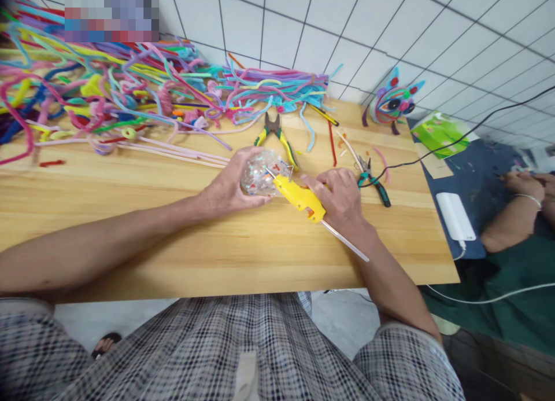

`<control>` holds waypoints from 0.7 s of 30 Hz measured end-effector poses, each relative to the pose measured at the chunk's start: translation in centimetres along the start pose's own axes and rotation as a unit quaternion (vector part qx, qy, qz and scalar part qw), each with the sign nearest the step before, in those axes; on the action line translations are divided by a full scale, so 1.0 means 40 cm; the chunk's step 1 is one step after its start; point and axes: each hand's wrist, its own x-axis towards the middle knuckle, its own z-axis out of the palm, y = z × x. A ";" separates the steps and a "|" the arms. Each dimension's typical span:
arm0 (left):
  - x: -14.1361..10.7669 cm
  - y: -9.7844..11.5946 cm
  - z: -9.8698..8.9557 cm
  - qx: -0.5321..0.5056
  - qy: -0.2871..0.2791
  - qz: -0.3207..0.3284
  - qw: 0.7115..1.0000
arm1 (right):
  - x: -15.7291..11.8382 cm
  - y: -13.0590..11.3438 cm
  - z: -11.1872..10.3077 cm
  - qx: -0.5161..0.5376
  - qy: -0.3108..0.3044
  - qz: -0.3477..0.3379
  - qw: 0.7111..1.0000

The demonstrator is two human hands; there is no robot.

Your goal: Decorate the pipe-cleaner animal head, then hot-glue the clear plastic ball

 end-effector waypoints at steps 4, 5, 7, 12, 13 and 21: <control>0.001 0.000 -0.001 0.000 -0.001 0.009 1.000 | 0.002 0.001 0.000 0.019 0.014 -0.007 1.000; 0.002 -0.001 -0.001 0.000 -0.002 0.009 1.000 | 0.003 0.001 0.000 0.020 0.015 -0.009 1.000; 0.002 -0.001 -0.002 -0.002 -0.003 0.009 1.000 | 0.005 0.002 0.000 0.018 0.018 -0.015 1.000; 0.000 -0.002 0.000 -0.004 -0.002 0.009 1.000 | 0.005 0.001 0.000 0.014 0.010 -0.007 1.000; 0.000 -0.002 0.000 -0.003 -0.002 0.005 1.000 | 0.005 0.000 0.000 0.011 0.007 -0.003 1.000; -0.001 -0.002 -0.002 -0.002 -0.001 0.005 1.000 | -0.002 0.004 0.007 0.041 0.007 0.010 0.999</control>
